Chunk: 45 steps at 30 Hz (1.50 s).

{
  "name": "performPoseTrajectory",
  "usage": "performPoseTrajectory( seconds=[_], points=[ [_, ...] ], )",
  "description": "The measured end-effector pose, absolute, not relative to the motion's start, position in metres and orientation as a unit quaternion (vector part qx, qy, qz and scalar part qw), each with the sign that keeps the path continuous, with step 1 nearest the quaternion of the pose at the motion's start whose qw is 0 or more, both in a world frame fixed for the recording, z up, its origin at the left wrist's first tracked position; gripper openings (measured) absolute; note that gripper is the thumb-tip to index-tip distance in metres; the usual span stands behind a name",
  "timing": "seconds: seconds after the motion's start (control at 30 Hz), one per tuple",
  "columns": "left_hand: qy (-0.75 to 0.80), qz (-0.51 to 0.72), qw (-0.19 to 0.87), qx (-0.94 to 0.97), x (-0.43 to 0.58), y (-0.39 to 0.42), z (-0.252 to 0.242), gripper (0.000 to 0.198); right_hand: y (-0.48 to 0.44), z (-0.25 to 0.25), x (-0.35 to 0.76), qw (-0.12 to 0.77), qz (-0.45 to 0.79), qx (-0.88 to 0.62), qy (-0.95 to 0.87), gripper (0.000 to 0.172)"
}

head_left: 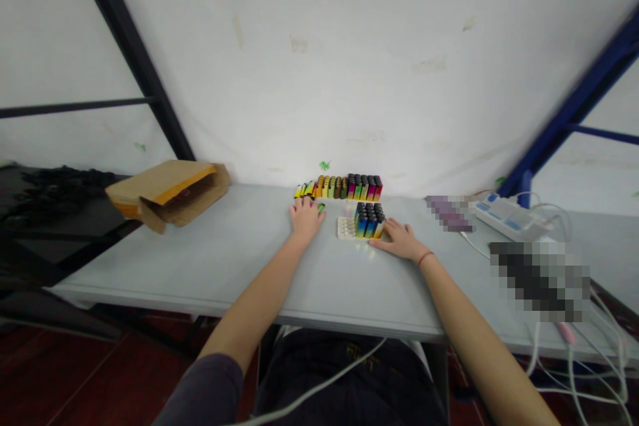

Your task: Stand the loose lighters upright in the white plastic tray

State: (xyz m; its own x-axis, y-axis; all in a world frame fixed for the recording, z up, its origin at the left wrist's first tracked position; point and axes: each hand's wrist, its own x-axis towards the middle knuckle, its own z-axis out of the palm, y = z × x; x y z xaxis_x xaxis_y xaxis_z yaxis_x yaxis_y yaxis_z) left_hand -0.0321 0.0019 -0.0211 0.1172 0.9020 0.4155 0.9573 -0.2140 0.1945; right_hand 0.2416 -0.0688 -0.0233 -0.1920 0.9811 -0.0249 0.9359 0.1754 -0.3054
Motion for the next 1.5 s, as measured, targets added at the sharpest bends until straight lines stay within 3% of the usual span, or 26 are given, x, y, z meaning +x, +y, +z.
performPoseTrajectory(
  seconds=[0.13, 0.3, 0.37, 0.57, 0.73, 0.87, 1.0, 1.5],
  points=[
    [-0.598, -0.206, 0.053, -0.773, -0.024, 0.0, -0.026, 0.037, -0.069, -0.023, 0.241, 0.094, 0.126, -0.626, -0.764, 0.059],
    [-0.586, -0.266, -0.01, -0.765, -0.018, -0.001, -0.026, 0.025, -0.07, -0.021, 0.24, 0.091, 0.117, -0.626, -0.766, 0.058],
    [-0.579, -0.343, -0.113, -0.731, -0.016, -0.001, -0.021, 0.025, -0.07, -0.021, 0.24, 0.09, 0.114, -0.625, -0.767, 0.058],
    [-0.447, -0.524, -0.588, -0.424, -0.006, -0.007, 0.005, 0.033, -0.068, -0.024, 0.241, 0.088, 0.115, -0.628, -0.765, 0.061],
    [-0.344, -0.482, -0.733, -0.336, -0.005, -0.014, 0.012, 0.048, -0.065, -0.029, 0.244, 0.091, 0.118, -0.628, -0.764, 0.064],
    [-0.325, -0.451, -0.767, -0.321, -0.007, -0.014, 0.007, 0.064, -0.064, -0.03, 0.245, 0.092, 0.12, -0.627, -0.764, 0.064],
    [-0.314, -0.452, -0.766, -0.332, -0.005, -0.015, 0.005, 0.066, -0.065, -0.029, 0.245, 0.09, 0.119, -0.627, -0.765, 0.062],
    [-0.417, -0.512, -0.68, -0.318, 0.0, -0.017, 0.0, 0.049, -0.068, -0.024, 0.242, 0.085, 0.119, -0.627, -0.765, 0.06]
  ],
)
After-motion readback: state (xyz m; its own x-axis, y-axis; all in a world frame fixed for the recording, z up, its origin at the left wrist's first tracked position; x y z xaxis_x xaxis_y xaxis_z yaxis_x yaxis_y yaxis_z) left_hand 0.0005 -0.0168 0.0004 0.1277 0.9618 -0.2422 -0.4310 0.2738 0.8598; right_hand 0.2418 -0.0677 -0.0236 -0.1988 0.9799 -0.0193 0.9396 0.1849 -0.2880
